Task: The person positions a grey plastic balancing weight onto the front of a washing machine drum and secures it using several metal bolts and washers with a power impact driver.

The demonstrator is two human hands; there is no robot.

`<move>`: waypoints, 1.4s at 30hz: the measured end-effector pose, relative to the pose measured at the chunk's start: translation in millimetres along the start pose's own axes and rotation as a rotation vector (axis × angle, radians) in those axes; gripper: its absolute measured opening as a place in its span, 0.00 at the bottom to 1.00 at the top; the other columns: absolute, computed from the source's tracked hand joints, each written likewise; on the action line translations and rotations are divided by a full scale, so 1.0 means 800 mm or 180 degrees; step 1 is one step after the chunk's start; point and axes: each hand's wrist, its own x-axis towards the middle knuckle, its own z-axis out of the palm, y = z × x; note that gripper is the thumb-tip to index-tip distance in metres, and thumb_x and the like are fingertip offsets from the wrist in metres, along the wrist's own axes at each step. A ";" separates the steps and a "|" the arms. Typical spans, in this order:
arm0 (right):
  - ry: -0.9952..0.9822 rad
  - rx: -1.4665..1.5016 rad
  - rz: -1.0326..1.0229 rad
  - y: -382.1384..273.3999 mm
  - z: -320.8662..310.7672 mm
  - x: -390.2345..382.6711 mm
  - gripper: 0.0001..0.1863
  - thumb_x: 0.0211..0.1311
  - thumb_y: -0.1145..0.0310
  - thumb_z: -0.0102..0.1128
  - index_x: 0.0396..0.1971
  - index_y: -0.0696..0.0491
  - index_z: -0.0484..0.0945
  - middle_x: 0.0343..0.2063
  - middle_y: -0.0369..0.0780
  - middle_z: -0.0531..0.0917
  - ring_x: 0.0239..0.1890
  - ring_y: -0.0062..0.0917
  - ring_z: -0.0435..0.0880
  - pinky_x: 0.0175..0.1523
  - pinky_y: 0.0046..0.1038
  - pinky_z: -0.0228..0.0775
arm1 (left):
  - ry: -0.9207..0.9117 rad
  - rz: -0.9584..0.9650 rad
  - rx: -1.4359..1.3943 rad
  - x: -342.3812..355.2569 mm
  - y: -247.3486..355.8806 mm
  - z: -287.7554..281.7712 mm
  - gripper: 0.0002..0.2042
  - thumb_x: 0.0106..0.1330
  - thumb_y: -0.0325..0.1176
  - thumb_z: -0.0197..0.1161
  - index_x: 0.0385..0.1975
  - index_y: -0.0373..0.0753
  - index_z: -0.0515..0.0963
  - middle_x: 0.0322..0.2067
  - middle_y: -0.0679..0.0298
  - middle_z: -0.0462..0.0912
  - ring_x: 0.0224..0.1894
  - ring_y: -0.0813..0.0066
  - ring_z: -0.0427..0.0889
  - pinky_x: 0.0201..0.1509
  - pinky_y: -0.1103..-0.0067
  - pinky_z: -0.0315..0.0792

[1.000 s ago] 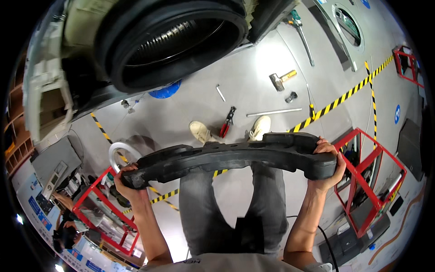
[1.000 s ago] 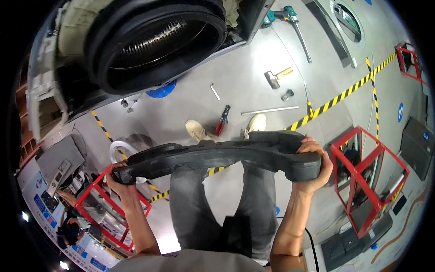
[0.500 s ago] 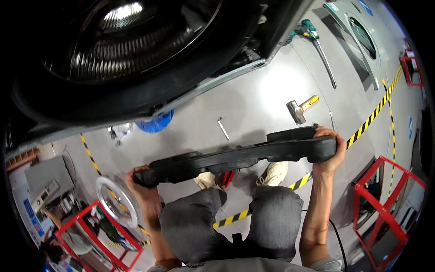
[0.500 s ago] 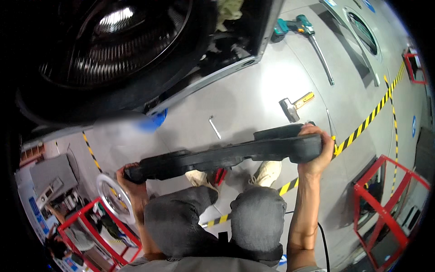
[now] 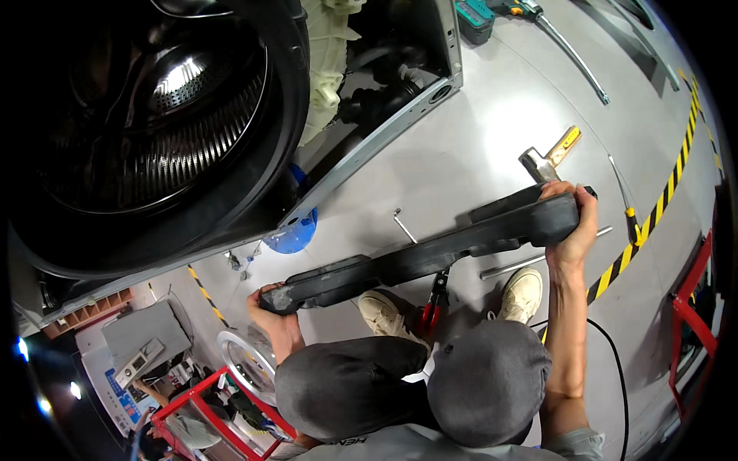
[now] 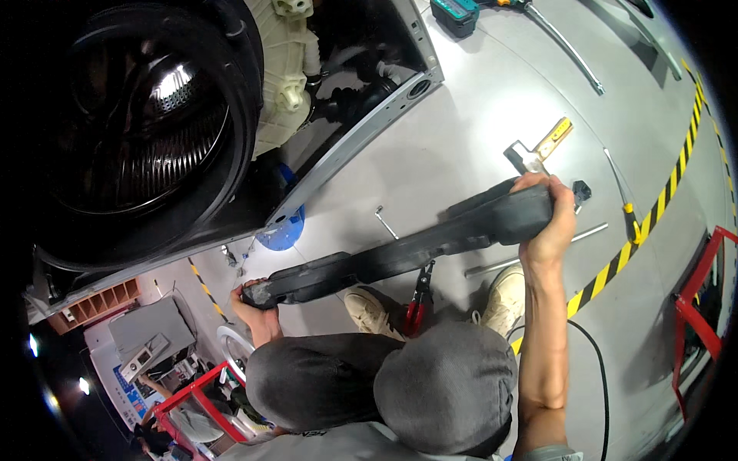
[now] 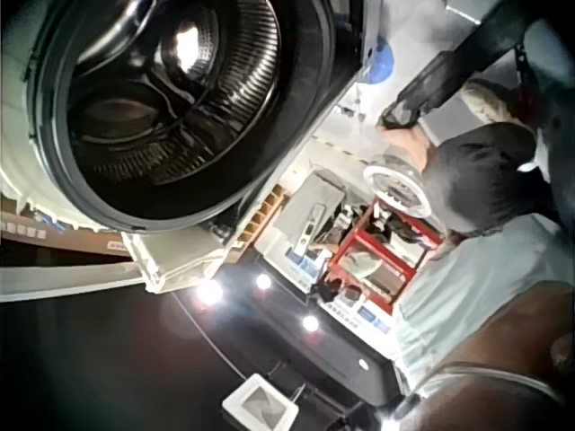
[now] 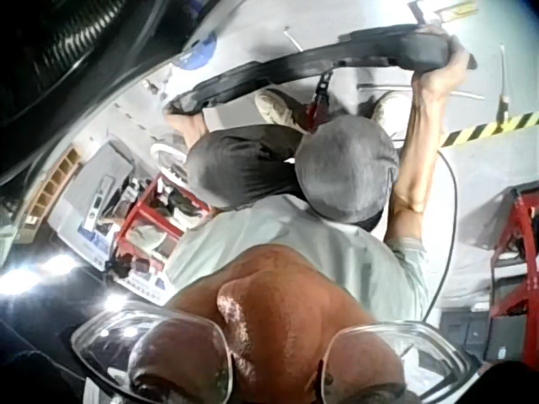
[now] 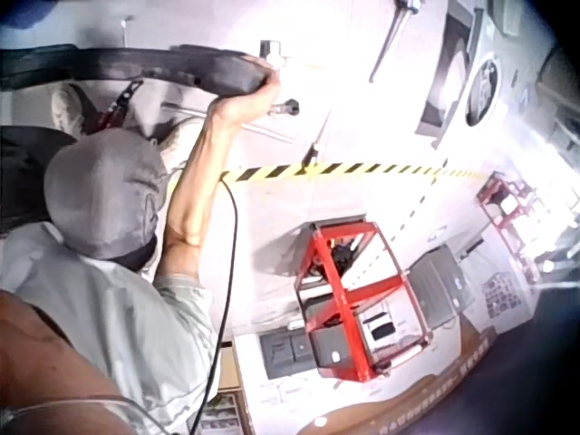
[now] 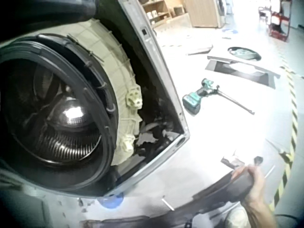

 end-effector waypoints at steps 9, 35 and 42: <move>0.0065 -0.0247 0.0119 0.004 -0.012 0.019 0.24 0.65 0.57 0.34 0.27 0.62 0.74 0.26 0.44 0.77 0.37 0.29 0.74 0.52 0.28 0.62 | -0.0009 -0.0041 -0.0066 0.022 -0.027 0.000 0.15 0.59 0.39 0.46 0.21 0.32 0.72 0.23 0.53 0.76 0.31 0.56 0.76 0.43 0.63 0.74; -0.0035 -0.0391 0.0022 0.037 -0.105 0.018 0.29 0.61 0.51 0.29 0.25 0.60 0.76 0.28 0.45 0.78 0.52 0.37 0.69 0.63 0.38 0.51 | -0.1086 0.0429 0.0324 -0.040 -0.043 -0.003 0.32 0.64 0.56 0.32 0.33 0.31 0.76 0.46 0.48 0.76 0.60 0.52 0.66 0.68 0.63 0.52; -0.0138 -0.0244 0.0199 0.034 -0.096 0.036 0.28 0.63 0.50 0.30 0.24 0.58 0.73 0.26 0.43 0.75 0.49 0.34 0.69 0.61 0.33 0.53 | -0.1628 0.0374 0.0379 -0.020 -0.051 0.000 0.37 0.66 0.62 0.28 0.30 0.31 0.76 0.48 0.46 0.75 0.57 0.55 0.67 0.62 0.66 0.57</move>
